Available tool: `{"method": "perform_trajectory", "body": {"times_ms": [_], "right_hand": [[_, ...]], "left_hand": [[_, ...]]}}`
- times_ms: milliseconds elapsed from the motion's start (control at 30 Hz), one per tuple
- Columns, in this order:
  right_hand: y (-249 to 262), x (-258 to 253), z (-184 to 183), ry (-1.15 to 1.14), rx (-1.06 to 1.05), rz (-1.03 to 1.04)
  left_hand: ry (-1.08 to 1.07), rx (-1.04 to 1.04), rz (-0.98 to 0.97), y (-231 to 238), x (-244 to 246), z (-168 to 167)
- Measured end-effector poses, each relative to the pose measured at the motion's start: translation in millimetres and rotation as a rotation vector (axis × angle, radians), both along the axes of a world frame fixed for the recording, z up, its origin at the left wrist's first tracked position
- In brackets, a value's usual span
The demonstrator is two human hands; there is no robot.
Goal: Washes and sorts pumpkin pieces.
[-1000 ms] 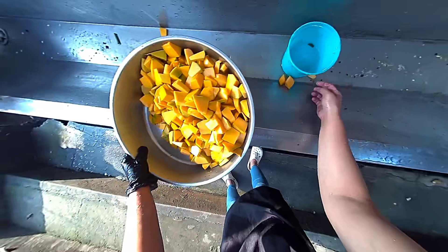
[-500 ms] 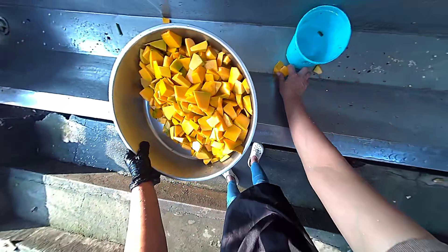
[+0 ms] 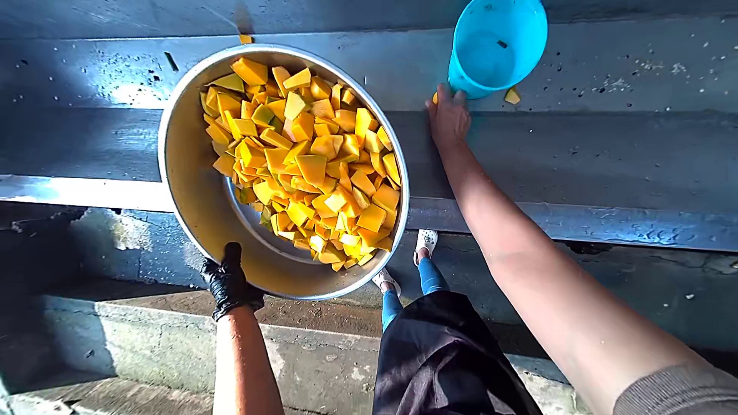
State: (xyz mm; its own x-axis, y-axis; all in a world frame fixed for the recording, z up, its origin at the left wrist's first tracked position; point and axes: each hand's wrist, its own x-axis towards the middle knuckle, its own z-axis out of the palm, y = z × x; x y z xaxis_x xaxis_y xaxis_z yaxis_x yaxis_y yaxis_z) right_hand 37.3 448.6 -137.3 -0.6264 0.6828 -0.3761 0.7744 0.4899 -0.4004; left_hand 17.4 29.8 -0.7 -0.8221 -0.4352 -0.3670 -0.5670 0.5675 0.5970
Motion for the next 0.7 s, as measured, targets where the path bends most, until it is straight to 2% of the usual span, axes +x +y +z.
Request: {"method": "perform_trajectory", "body": {"times_ms": [167, 333, 400, 467, 533, 600, 667, 700], "right_hand": [[-1, -8, 6, -0.109, -0.028, 0.076], [7, 8, 7, -0.045, -0.037, 0.091], [13, 20, 9, 0.051, -0.088, 0.02], [21, 41, 12, 0.281, -0.259, -0.173], [29, 63, 22, 0.551, -0.583, -0.514], [45, 81, 38, 0.69, -0.821, -0.855], [69, 89, 41, 0.702, -0.812, -1.044], [83, 88, 37, 0.645, -0.716, -1.043]], "left_hand": [[0.016, -0.022, 0.005, -1, -1, -3], [0.019, 0.016, -0.03, -19, -2, -16], [0.009, 0.002, -0.017, -14, -2, -11], [-0.003, -0.009, -0.016, -11, -3, -8], [-0.003, -0.006, -0.007, -7, -4, -5], [-0.002, 0.004, 0.003, -6, -3, -3], [-0.014, -0.001, 0.013, -8, -4, -5], [-0.017, -0.001, 0.016, -9, -4, -6]]}}
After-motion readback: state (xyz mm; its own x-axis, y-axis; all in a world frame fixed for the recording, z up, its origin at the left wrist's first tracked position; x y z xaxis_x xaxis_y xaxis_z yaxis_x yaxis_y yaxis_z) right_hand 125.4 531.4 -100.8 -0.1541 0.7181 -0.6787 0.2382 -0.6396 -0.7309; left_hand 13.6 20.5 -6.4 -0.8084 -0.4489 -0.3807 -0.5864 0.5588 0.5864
